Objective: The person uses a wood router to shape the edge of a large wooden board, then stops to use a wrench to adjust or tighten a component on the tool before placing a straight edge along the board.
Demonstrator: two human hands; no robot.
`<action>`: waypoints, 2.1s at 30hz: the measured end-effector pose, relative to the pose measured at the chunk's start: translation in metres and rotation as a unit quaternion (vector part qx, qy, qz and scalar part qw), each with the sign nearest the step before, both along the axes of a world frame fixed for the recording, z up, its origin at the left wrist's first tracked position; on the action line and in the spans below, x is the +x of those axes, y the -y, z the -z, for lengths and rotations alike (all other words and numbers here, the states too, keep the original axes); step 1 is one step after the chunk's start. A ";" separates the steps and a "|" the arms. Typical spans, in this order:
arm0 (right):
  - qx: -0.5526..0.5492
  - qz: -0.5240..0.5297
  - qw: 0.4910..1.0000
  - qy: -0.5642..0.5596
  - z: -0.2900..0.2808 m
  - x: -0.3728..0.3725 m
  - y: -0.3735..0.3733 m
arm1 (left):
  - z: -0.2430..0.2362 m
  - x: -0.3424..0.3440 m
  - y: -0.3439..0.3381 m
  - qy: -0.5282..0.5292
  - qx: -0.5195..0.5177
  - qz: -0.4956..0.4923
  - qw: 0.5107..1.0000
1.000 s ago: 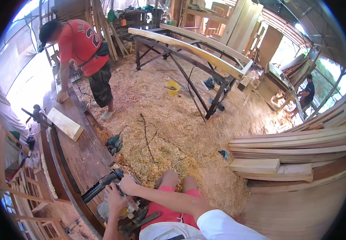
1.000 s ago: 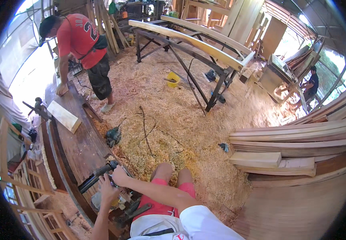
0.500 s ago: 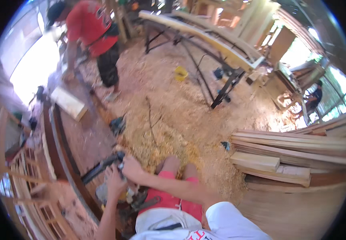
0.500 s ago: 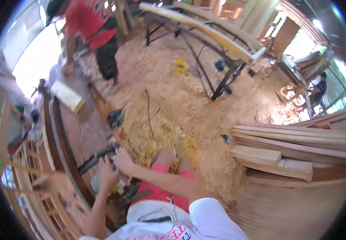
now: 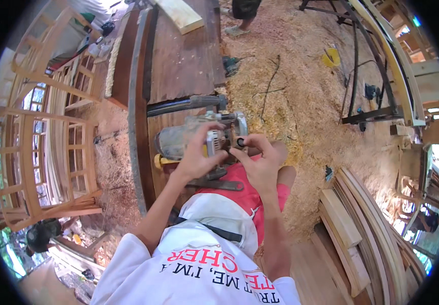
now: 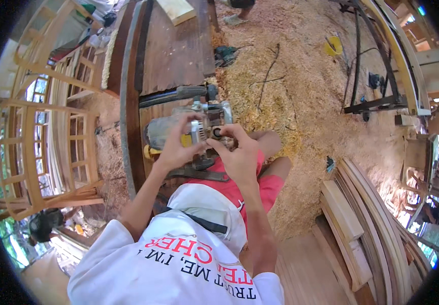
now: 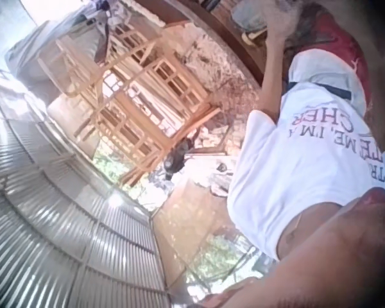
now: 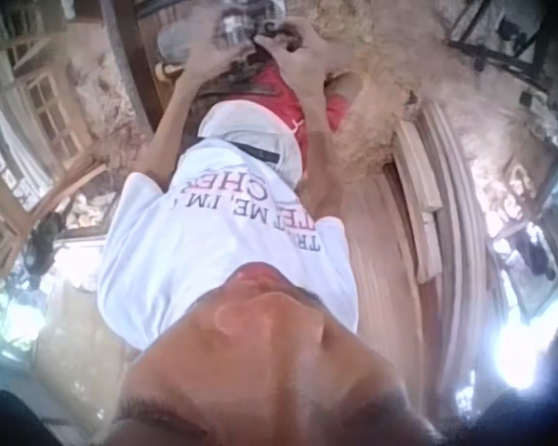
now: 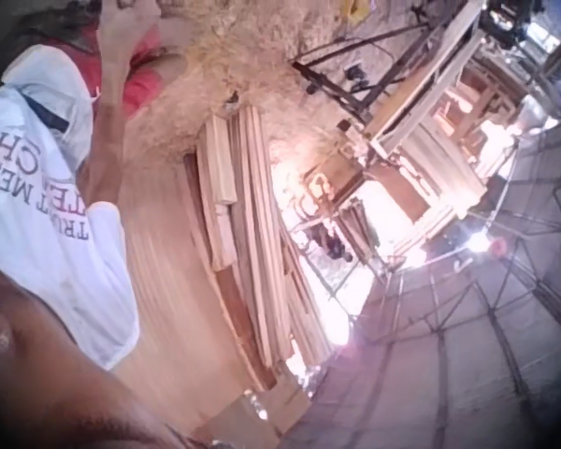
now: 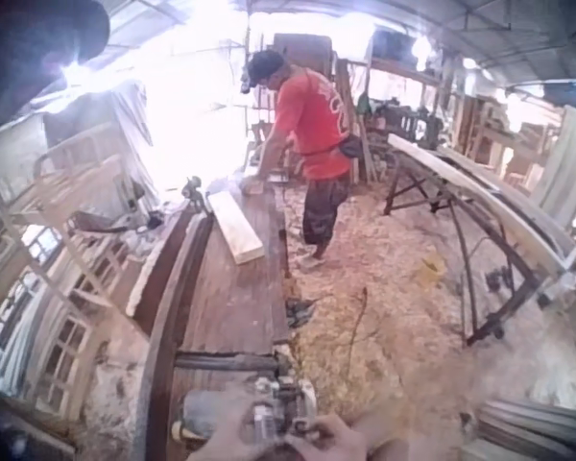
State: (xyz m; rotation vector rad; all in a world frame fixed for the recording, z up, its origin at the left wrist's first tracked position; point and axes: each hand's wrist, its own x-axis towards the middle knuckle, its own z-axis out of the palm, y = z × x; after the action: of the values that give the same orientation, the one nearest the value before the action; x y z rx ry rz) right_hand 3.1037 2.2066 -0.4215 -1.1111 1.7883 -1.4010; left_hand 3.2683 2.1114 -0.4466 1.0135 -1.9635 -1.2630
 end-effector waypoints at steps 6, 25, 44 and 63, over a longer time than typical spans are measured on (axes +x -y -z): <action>-0.017 0.008 0.999 0.041 0.021 0.027 -0.010 | -0.005 0.010 -0.035 -0.081 0.133 0.071 0.985; 0.160 -0.259 0.890 -0.340 0.053 0.096 -0.044 | 0.035 0.151 0.046 -0.034 0.081 -0.280 0.956; 0.303 -0.262 0.825 -0.399 0.032 0.093 -0.062 | 0.122 0.184 -0.107 0.285 0.087 -0.096 0.950; 0.328 -0.072 0.933 -0.131 0.026 0.046 -0.155 | -0.022 0.150 0.095 0.347 -0.015 -0.040 0.937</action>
State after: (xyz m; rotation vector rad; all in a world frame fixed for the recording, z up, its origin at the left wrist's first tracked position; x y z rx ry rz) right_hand 3.1502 2.3621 -0.4475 -1.0512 2.0840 -0.5003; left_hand 3.4179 2.0160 -0.4248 1.6695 -2.3988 -0.8851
